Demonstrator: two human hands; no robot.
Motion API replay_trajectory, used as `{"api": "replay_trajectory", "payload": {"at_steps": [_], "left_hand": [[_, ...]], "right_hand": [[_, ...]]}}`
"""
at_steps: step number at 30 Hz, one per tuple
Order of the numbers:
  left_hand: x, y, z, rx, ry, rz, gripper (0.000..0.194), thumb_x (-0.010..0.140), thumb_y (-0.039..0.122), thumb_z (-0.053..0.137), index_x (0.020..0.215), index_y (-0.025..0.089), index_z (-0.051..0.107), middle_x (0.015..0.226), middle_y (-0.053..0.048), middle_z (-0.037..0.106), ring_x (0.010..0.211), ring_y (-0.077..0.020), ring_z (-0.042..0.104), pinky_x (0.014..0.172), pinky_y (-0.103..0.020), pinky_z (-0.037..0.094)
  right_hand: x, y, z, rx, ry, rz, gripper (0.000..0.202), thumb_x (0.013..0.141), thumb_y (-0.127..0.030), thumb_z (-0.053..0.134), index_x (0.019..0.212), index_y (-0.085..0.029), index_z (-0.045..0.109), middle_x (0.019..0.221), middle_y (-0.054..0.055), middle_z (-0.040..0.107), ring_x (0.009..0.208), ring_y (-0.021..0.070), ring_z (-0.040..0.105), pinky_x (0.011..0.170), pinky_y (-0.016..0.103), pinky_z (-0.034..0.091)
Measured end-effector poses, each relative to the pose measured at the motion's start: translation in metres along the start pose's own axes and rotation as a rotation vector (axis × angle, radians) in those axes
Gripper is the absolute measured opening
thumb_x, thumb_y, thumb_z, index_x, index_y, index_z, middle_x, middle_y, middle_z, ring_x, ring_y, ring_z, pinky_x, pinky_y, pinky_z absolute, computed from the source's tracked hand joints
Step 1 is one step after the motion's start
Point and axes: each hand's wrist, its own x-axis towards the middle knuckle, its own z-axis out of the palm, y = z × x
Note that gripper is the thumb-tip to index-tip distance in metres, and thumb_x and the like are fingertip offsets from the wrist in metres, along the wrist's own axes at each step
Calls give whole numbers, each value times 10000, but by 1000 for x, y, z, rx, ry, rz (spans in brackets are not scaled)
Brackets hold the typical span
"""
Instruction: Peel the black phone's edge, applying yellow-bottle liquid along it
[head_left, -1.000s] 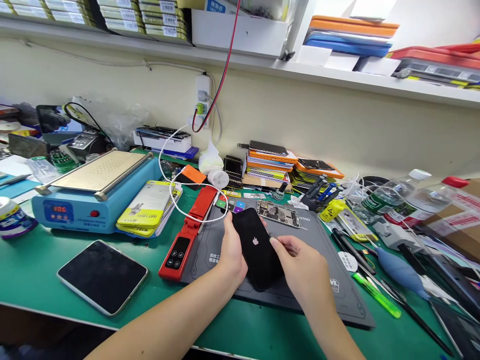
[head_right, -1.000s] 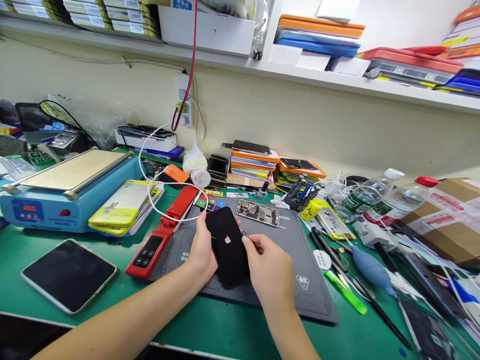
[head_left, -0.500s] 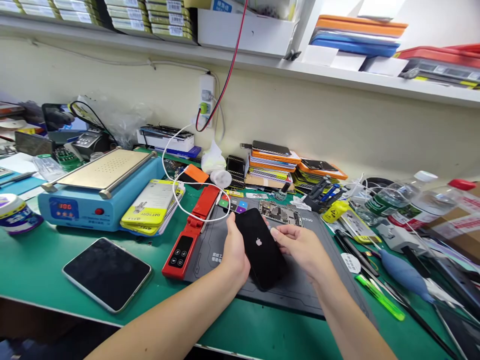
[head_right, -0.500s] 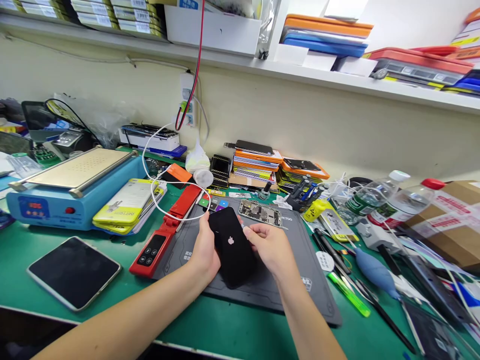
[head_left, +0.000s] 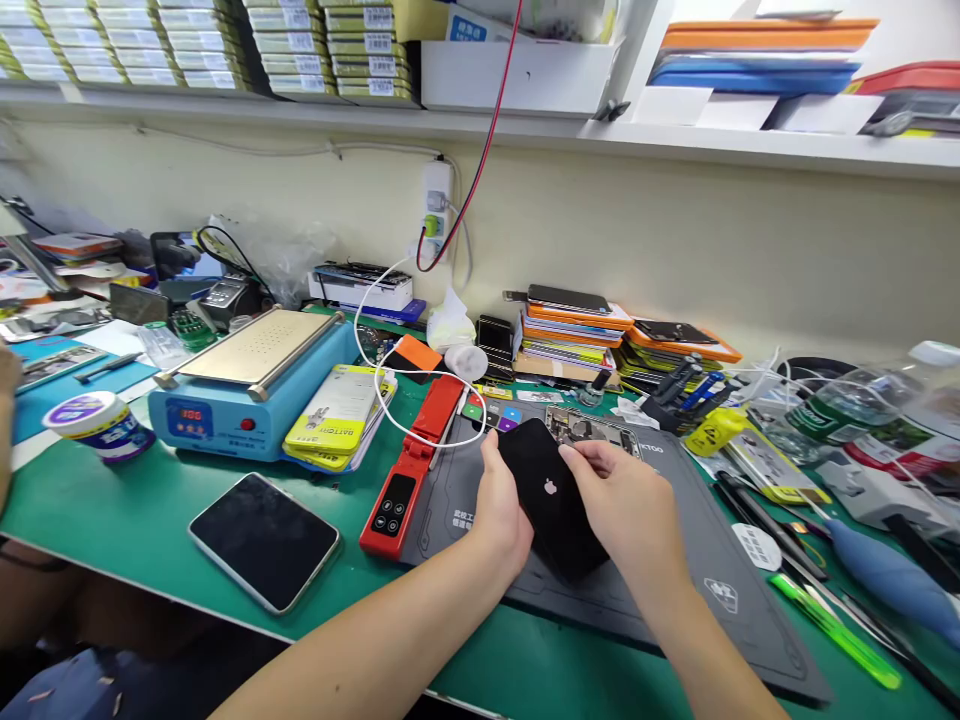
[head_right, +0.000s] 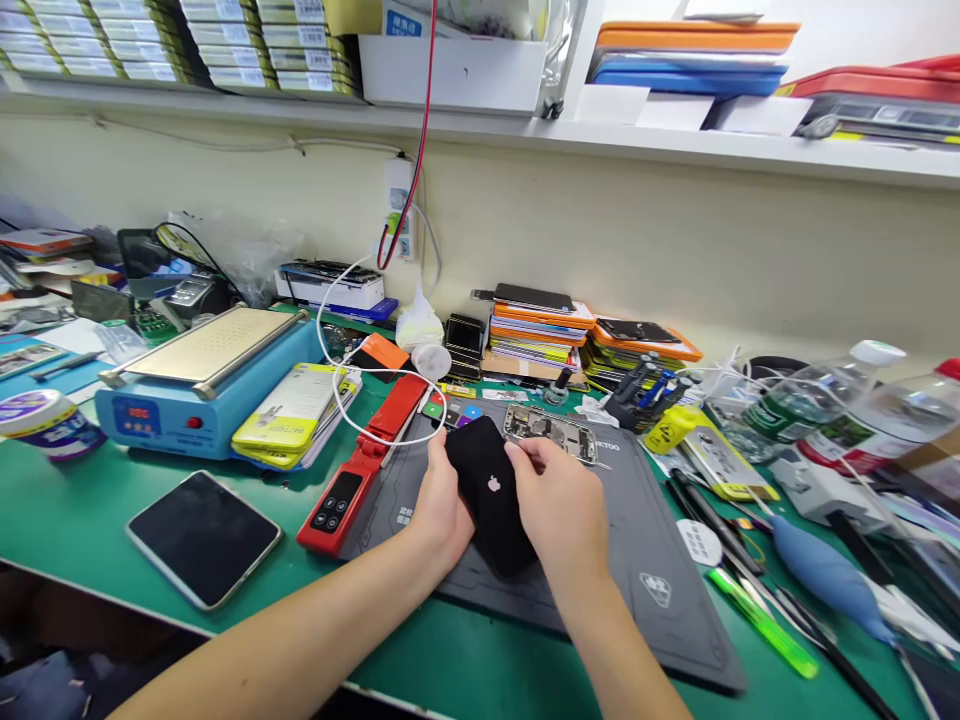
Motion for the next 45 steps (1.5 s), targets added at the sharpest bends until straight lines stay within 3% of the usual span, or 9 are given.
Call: {"api": "replay_trajectory", "payload": {"at_steps": [8, 17, 20, 26, 30, 34, 37, 40, 45], "left_hand": [[0, 0, 1, 33, 71, -11, 629, 892, 676, 461, 1066, 141, 742, 994, -149, 742, 984, -279, 706, 854, -367, 575], [0, 0, -2, 45, -4, 18, 663, 903, 658, 424, 1049, 102, 756, 992, -161, 739, 966, -273, 705, 860, -351, 570], [-2, 0, -2, 69, -28, 28, 672, 906, 655, 414, 1027, 89, 756, 969, -163, 738, 946, -268, 706, 848, -343, 571], [-4, 0, 0, 110, -75, 17, 690, 918, 653, 377, 1002, 81, 754, 958, -160, 737, 881, -253, 711, 811, -331, 573], [-6, 1, 1, 121, -66, 4, 699, 925, 656, 372, 1005, 76, 754, 928, -155, 735, 844, -241, 710, 804, -319, 568], [-7, 2, 2, 130, -54, 8, 707, 926, 661, 371, 996, 71, 754, 914, -156, 731, 828, -235, 701, 802, -317, 564], [-7, 1, 2, 149, -60, 35, 721, 920, 669, 366, 978, 65, 756, 924, -163, 728, 809, -232, 691, 794, -320, 560], [-7, 0, 1, 164, -81, 57, 727, 928, 660, 345, 963, 64, 758, 939, -164, 726, 811, -224, 683, 796, -308, 551], [-4, -1, 0, 172, -109, 25, 741, 931, 667, 330, 1012, 69, 760, 974, -164, 727, 852, -224, 681, 783, -292, 545]], "right_hand": [[28, 14, -6, 234, -303, 103, 458, 717, -538, 649, 886, -117, 715, 864, 106, 728, 768, 220, 683, 678, 304, 539], [-12, 9, -13, -148, -66, 15, 278, 837, -484, 534, 830, -284, 726, 853, 7, 725, 805, 235, 621, 695, 338, 370], [-19, 17, -17, -188, -97, 44, 301, 850, -504, 508, 869, -293, 722, 893, -6, 729, 835, 224, 642, 698, 324, 396], [-5, 33, -23, 226, -322, 200, 453, 714, -577, 615, 865, -160, 700, 870, 88, 716, 773, 205, 643, 686, 295, 488], [2, 37, -22, 294, -418, 202, 534, 674, -599, 624, 897, -118, 687, 881, 109, 705, 753, 182, 639, 693, 280, 531], [-8, 30, -22, 170, -320, 182, 411, 747, -539, 600, 873, -160, 697, 863, 82, 708, 761, 196, 632, 669, 284, 467], [-23, 23, -25, -100, -201, 94, 326, 851, -502, 511, 891, -245, 708, 889, 27, 720, 826, 217, 631, 689, 309, 397], [-33, 23, -28, -333, -196, 47, 345, 900, -503, 423, 890, -282, 689, 881, -5, 720, 821, 220, 632, 699, 328, 392], [-26, 41, -29, -143, -278, 155, 409, 806, -589, 475, 885, -242, 677, 893, 33, 716, 825, 223, 641, 740, 341, 443]]}}
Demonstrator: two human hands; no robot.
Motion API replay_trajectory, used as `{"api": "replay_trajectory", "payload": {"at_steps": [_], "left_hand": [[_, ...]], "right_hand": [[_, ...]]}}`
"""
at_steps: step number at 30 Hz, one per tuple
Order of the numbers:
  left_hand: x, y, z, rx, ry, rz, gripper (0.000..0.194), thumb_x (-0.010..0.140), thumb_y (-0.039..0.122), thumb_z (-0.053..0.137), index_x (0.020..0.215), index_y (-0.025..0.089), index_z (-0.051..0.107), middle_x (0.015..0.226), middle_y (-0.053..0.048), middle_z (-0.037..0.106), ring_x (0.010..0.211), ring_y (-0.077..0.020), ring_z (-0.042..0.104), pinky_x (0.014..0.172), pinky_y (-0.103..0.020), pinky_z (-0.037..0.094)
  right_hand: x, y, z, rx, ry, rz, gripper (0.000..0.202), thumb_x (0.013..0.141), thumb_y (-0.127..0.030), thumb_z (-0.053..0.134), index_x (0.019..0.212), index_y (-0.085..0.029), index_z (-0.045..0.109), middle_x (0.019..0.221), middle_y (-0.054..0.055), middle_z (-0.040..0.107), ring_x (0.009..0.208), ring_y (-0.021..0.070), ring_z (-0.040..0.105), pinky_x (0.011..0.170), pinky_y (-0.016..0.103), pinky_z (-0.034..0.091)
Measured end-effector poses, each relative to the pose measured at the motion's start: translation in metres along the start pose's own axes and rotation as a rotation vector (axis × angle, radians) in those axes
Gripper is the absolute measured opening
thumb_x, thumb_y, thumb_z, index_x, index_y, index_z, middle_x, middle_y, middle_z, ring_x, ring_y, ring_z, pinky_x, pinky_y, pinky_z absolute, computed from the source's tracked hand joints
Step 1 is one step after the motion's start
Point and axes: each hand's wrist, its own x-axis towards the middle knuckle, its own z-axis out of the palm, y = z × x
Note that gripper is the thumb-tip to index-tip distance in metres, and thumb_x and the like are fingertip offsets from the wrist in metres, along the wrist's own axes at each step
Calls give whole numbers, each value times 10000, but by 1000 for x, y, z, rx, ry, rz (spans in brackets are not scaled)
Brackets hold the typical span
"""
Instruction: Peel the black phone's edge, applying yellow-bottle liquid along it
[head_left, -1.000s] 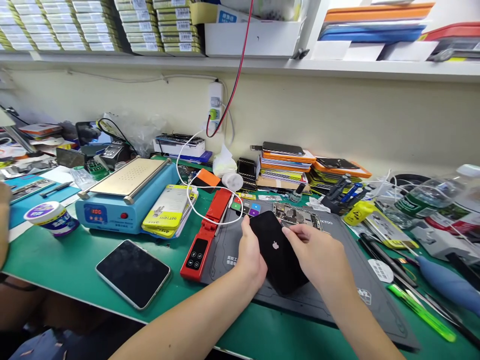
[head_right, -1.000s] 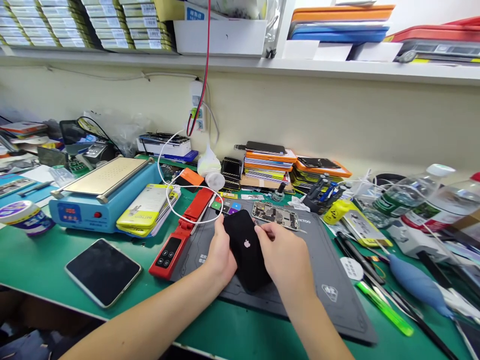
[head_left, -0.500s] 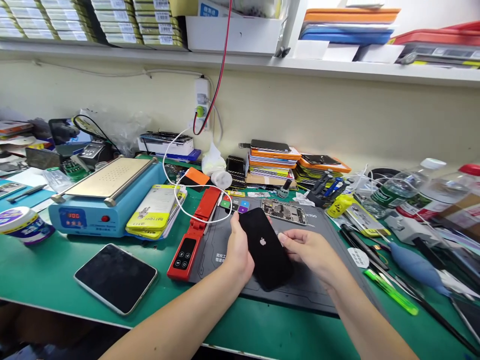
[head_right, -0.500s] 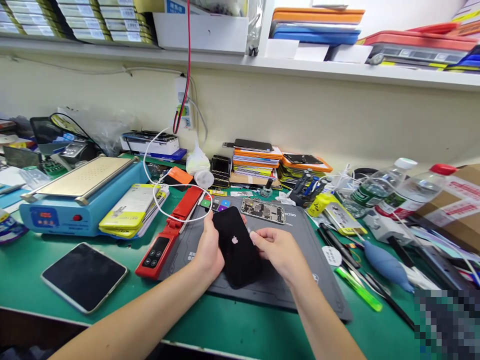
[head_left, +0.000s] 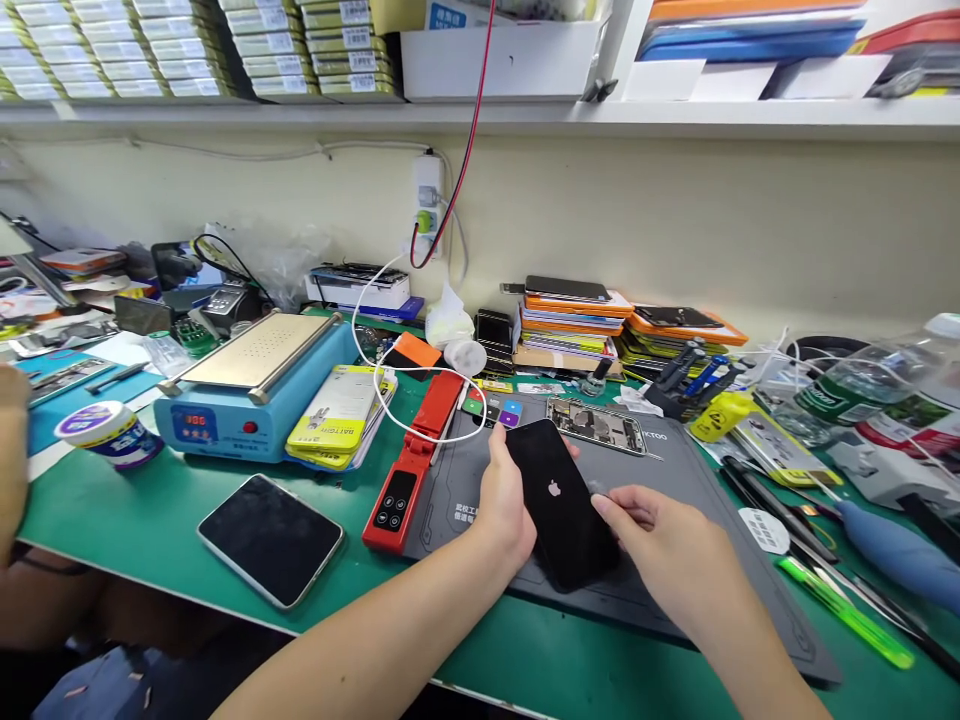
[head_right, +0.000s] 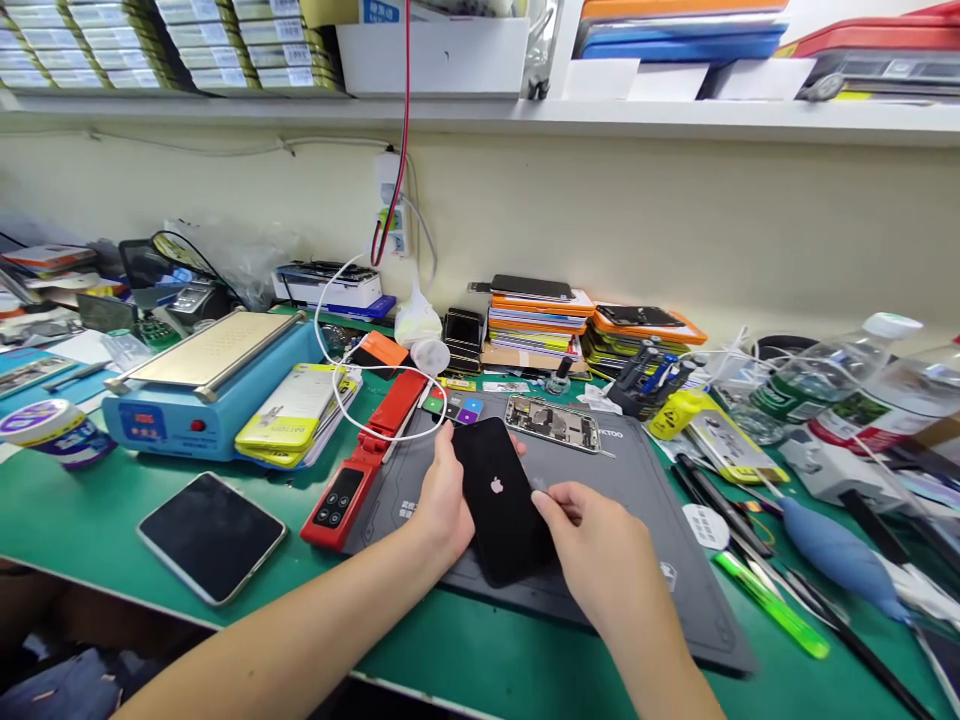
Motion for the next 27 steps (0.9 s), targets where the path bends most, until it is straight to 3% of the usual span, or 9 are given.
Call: {"api": "replay_trajectory", "payload": {"at_steps": [3, 6, 9, 14, 17, 19, 22, 27], "left_hand": [[1, -1, -1, -1, -6, -10, 759, 932, 676, 320, 1033, 64, 757, 982, -167, 729, 864, -225, 684, 767, -280, 543], [2, -2, -2, 13, -6, -2, 767, 933, 678, 319, 1031, 55, 757, 989, -171, 730, 857, -224, 690, 734, -271, 545], [1, -1, -2, 6, 6, -14, 749, 939, 661, 330, 1007, 49, 757, 981, -174, 732, 821, -217, 694, 700, -264, 544], [0, -1, -2, -19, 21, 0, 722, 949, 640, 332, 1017, 56, 750, 978, -168, 733, 831, -219, 702, 742, -279, 557], [0, -1, -2, -14, 33, 3, 715, 939, 649, 357, 1012, 58, 752, 946, -168, 733, 834, -227, 703, 760, -292, 562], [-1, -1, -2, -1, 38, -2, 708, 932, 653, 372, 1004, 61, 754, 927, -168, 733, 828, -229, 701, 767, -298, 564], [-1, -2, -3, 11, 41, -7, 709, 929, 657, 374, 1001, 62, 753, 921, -166, 732, 830, -229, 698, 777, -303, 565], [-1, -2, -4, 14, 21, -16, 722, 919, 687, 373, 1043, 78, 743, 903, -152, 734, 834, -227, 697, 791, -308, 565]], "right_hand": [[11, 6, -1, 328, -185, 42, 538, 658, -659, 602, 880, -172, 661, 884, 84, 699, 826, 213, 639, 761, 318, 508], [17, 8, -2, 446, -296, 55, 650, 583, -701, 652, 904, -136, 650, 916, 107, 696, 829, 197, 648, 780, 299, 552], [16, 8, 0, 417, -275, 55, 622, 611, -686, 625, 900, -136, 649, 914, 107, 699, 819, 197, 656, 775, 306, 560], [1, 0, 4, 191, -31, 14, 360, 780, -542, 559, 826, -204, 675, 824, 54, 693, 781, 208, 615, 702, 312, 438], [-10, -5, 3, 26, 38, -22, 305, 854, -498, 507, 834, -251, 684, 863, 17, 708, 799, 206, 608, 695, 317, 384], [-14, -5, 1, -32, 34, -29, 317, 868, -503, 481, 833, -258, 679, 857, 7, 707, 784, 200, 603, 689, 317, 384], [-10, -2, 0, 63, -18, -6, 359, 822, -547, 502, 804, -223, 655, 792, 26, 681, 735, 193, 591, 694, 317, 416], [10, 9, -1, 237, -204, -7, 474, 716, -608, 521, 836, -160, 623, 830, 67, 682, 775, 187, 644, 728, 280, 537]]}}
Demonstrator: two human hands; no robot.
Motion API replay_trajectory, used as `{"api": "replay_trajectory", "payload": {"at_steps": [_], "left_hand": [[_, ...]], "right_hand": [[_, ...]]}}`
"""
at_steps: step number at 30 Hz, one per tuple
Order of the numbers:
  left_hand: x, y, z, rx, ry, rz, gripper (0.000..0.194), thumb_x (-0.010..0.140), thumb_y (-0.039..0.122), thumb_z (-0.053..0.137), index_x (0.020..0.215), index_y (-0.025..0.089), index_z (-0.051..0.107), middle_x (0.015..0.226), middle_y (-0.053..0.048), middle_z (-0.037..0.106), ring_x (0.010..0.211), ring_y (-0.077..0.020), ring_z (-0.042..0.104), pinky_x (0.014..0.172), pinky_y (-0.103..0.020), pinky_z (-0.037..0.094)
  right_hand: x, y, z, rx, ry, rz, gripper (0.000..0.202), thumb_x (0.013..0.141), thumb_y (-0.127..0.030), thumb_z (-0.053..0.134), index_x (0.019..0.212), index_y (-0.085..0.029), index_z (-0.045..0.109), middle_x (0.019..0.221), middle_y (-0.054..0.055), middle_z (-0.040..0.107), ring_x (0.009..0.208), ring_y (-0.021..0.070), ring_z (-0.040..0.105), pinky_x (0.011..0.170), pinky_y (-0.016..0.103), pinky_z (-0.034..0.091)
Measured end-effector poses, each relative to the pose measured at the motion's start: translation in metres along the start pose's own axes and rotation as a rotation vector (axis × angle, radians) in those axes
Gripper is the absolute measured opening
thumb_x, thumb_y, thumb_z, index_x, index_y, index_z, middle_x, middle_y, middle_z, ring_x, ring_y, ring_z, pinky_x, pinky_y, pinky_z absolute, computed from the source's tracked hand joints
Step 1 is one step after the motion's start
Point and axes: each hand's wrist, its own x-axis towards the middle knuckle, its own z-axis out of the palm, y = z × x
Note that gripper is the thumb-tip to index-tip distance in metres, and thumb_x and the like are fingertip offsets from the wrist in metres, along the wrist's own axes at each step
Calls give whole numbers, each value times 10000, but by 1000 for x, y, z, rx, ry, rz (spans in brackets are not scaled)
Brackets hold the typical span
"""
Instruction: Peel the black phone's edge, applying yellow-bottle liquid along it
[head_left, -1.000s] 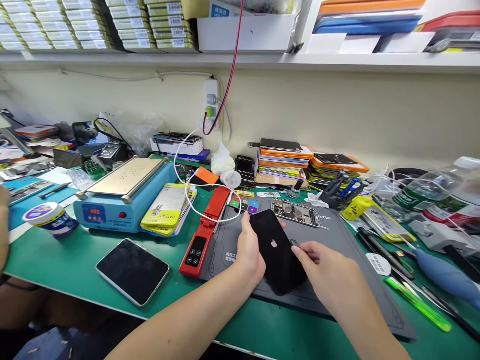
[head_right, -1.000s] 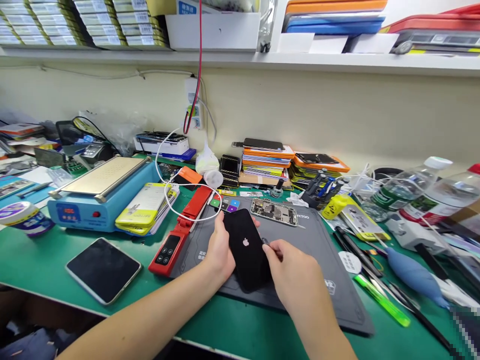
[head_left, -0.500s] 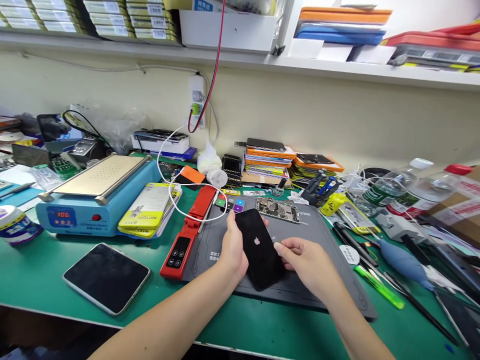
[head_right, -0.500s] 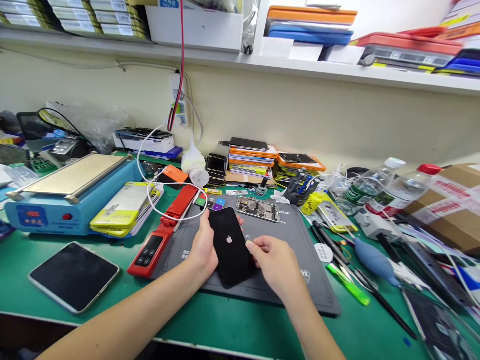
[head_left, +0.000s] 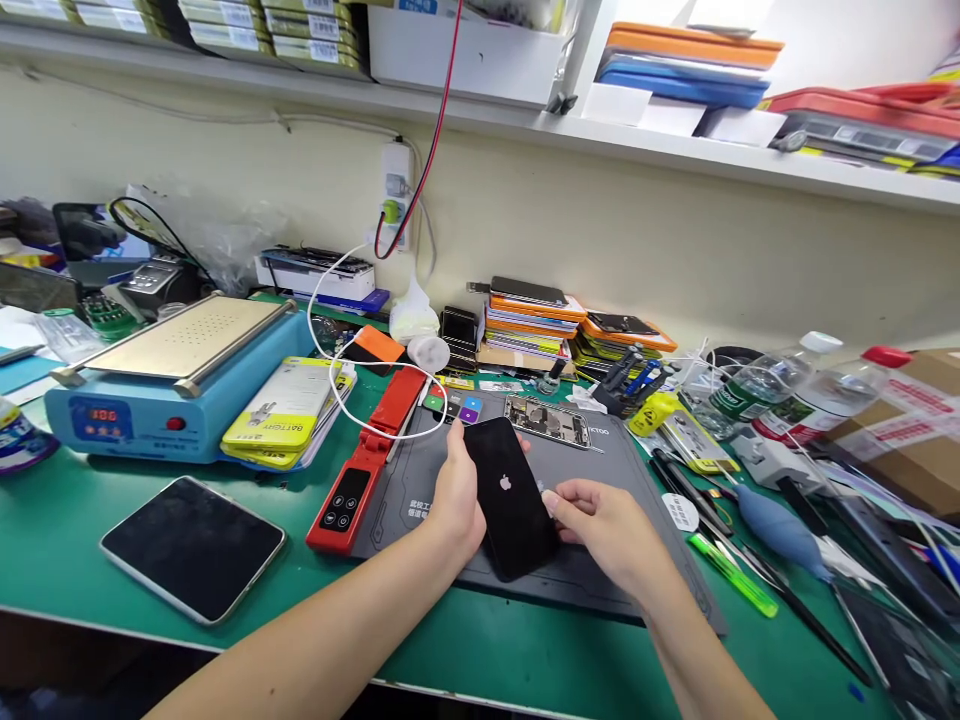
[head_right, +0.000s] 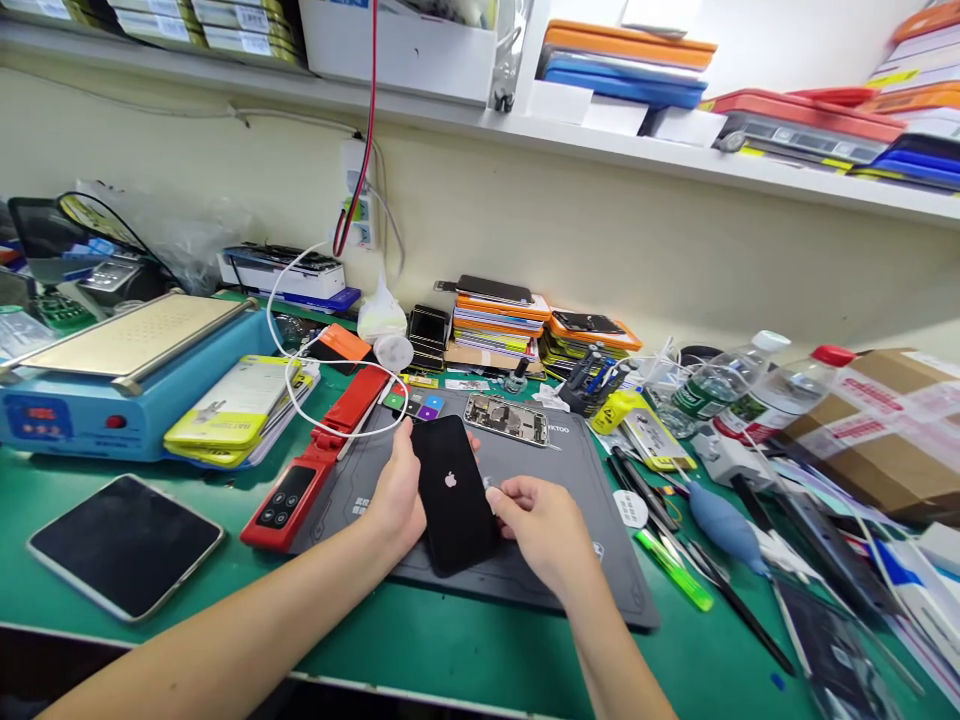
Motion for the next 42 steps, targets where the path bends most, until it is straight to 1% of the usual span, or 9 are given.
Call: {"api": "replay_trajectory", "payload": {"at_steps": [3, 8, 11, 15, 22, 27, 35, 38, 42], "left_hand": [[0, 1, 0, -12, 7, 1, 716, 921, 676, 378, 1007, 68, 746, 895, -160, 734, 833, -237, 703, 798, -321, 570], [1, 0, -2, -6, 32, 41, 679, 953, 617, 347, 1030, 73, 746, 938, -162, 738, 879, -239, 714, 821, -317, 576], [1, 0, -2, 10, 32, 42, 664, 964, 592, 332, 1034, 78, 748, 964, -171, 737, 898, -244, 721, 829, -326, 583], [1, 0, -1, 9, 50, 47, 652, 978, 560, 312, 1026, 75, 746, 1039, -189, 729, 937, -255, 723, 835, -339, 592], [1, -1, 1, 31, 67, 61, 660, 983, 558, 283, 1085, 81, 726, 1130, -202, 713, 985, -283, 719, 811, -365, 604], [1, -2, -1, 62, 72, 65, 657, 975, 578, 303, 1048, 84, 730, 1122, -204, 714, 936, -284, 725, 794, -379, 608], [0, -2, 0, 3, 31, 95, 600, 997, 503, 282, 1071, 108, 728, 1089, -179, 721, 1020, -269, 711, 860, -364, 594], [1, -2, -2, -11, 32, 75, 575, 996, 483, 289, 1105, 121, 722, 1087, -172, 724, 1036, -263, 709, 883, -363, 588], [2, -2, -5, -36, 32, 45, 574, 986, 495, 297, 1155, 129, 706, 1100, -169, 722, 1045, -275, 706, 904, -391, 581]], "right_hand": [[1, 2, 2, -10, 33, -16, 474, 732, -595, 523, 849, -149, 635, 847, 88, 694, 776, 199, 657, 702, 281, 530], [-15, -10, 21, -164, 323, -130, 336, 880, -474, 471, 858, -207, 674, 849, 65, 699, 800, 208, 620, 689, 292, 392], [-17, -21, 26, -190, 376, -187, 298, 914, -422, 469, 858, -220, 680, 854, 52, 699, 791, 203, 598, 678, 293, 334], [-5, -24, 18, -66, 306, -165, 240, 890, -377, 539, 839, -206, 699, 882, 37, 714, 790, 174, 622, 663, 261, 387], [20, -13, 2, 236, 13, -69, 258, 817, -377, 666, 844, -122, 690, 772, 59, 691, 649, 111, 599, 582, 197, 474], [21, -16, 1, 278, -47, -40, 231, 824, -339, 677, 859, -112, 699, 822, 68, 706, 700, 114, 632, 626, 199, 512], [-6, -27, 24, -140, 362, -228, 233, 944, -311, 493, 831, -191, 658, 861, 46, 693, 768, 168, 596, 626, 269, 283], [-10, -29, 29, -223, 394, -281, 237, 964, -299, 456, 856, -192, 638, 869, 45, 692, 790, 178, 612, 639, 280, 278], [-13, -31, 28, -229, 376, -297, 174, 941, -316, 524, 898, -210, 655, 968, 21, 712, 864, 170, 648, 688, 259, 363]]}}
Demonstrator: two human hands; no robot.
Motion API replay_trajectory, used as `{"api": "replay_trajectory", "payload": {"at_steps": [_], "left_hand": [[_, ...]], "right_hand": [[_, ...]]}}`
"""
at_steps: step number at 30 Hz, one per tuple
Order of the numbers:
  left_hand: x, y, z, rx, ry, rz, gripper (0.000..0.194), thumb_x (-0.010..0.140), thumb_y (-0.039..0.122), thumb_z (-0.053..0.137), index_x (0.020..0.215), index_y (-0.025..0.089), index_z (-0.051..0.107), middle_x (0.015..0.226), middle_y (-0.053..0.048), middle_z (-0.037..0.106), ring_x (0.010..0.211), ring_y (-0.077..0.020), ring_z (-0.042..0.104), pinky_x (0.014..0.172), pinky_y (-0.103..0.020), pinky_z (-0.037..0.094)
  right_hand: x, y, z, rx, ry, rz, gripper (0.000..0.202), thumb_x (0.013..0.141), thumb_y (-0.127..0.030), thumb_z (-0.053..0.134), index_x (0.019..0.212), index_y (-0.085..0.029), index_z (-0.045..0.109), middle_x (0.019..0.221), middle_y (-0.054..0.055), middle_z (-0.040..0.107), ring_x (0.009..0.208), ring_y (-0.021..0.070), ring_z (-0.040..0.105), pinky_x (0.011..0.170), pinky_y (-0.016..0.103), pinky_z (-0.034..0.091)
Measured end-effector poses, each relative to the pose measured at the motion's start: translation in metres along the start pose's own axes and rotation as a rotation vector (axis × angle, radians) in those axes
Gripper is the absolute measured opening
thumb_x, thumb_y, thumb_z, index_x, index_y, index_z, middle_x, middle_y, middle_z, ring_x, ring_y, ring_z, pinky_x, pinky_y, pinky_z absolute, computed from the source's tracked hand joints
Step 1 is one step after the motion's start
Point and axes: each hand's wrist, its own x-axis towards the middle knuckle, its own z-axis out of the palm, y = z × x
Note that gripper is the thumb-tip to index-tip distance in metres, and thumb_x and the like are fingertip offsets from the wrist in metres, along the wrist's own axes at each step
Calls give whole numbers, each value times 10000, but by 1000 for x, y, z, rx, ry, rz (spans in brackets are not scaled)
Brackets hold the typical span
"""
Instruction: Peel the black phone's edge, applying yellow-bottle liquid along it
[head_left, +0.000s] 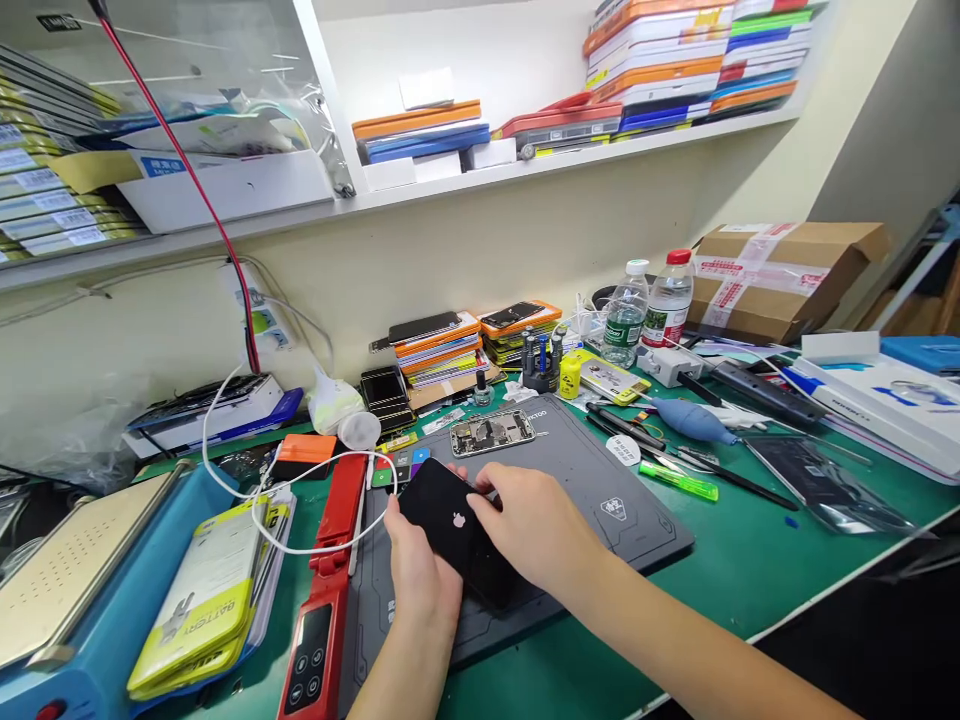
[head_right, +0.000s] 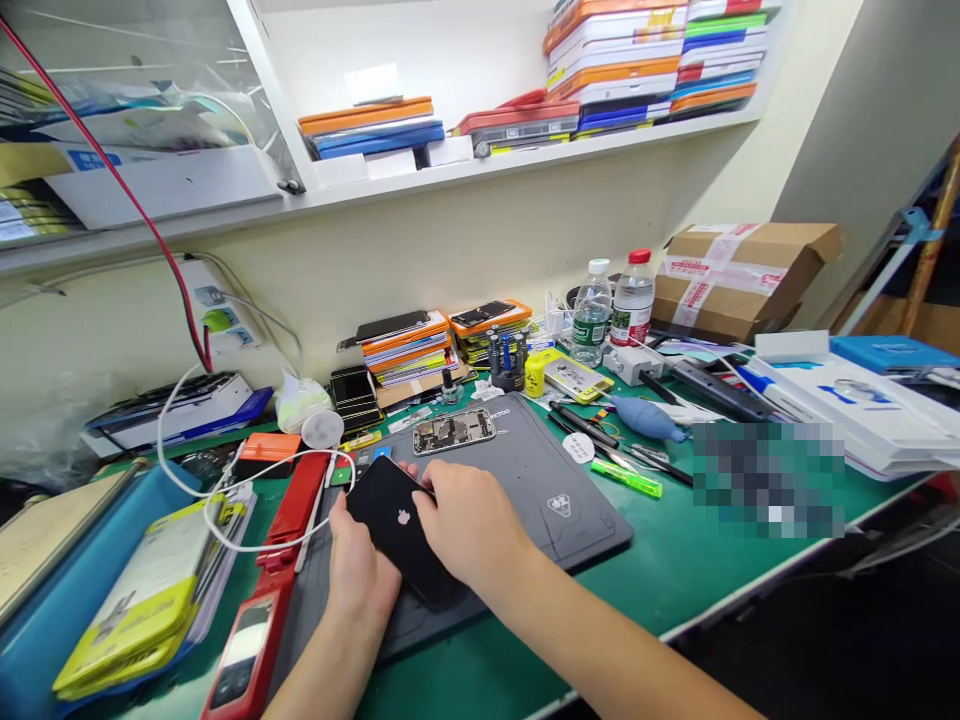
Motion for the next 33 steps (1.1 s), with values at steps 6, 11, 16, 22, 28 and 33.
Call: {"api": "replay_trajectory", "payload": {"at_steps": [6, 11, 16, 22, 28, 33], "left_hand": [[0, 1, -1, 15, 63, -39, 584, 984, 501, 295, 1192, 121, 687, 1071, -167, 729, 977, -270, 721, 855, -383, 591], [-3, 3, 4, -8, 66, -39, 531, 971, 477, 348, 1132, 121, 708, 1053, -165, 732, 879, -243, 729, 751, -345, 596], [-3, 4, 7, -14, 6, -87, 503, 948, 483, 396, 1086, 121, 717, 984, -162, 735, 781, -221, 717, 654, -309, 576], [1, 2, 7, 8, -26, -56, 452, 950, 424, 419, 1104, 113, 708, 1024, -141, 729, 898, -234, 723, 791, -332, 584], [0, 1, 9, 3, -21, -77, 438, 935, 428, 440, 1075, 110, 708, 1013, -140, 729, 882, -237, 717, 790, -338, 580], [0, 1, 7, 0, -49, -113, 465, 919, 478, 453, 1024, 108, 715, 980, -151, 726, 808, -240, 707, 720, -339, 574]], "right_hand": [[-8, 4, -16, 106, -43, 66, 299, 868, -517, 646, 1035, -273, 693, 1026, -18, 723, 876, 146, 678, 661, 219, 437], [43, 60, -63, 147, 186, 250, 413, 901, -559, 571, 1109, -210, 647, 1098, 53, 688, 975, 182, 650, 825, 273, 485], [117, 128, -97, 17, 429, 401, 703, 797, -387, 723, 1340, -24, 462, 1280, 232, 561, 1227, 309, 513, 1052, 426, 398], [143, 155, -98, -6, 364, 336, 426, 849, -421, 707, 1125, -111, 613, 1129, 108, 633, 1077, 221, 586, 1004, 426, 450], [105, 131, -97, 101, 422, 213, 447, 912, -482, 555, 1225, -163, 535, 1169, 100, 637, 1030, 231, 598, 920, 351, 459], [8, 90, -74, 295, 29, 90, 566, 870, -713, 475, 1095, -206, 591, 862, 39, 676, 757, 183, 618, 689, 263, 476]]}}
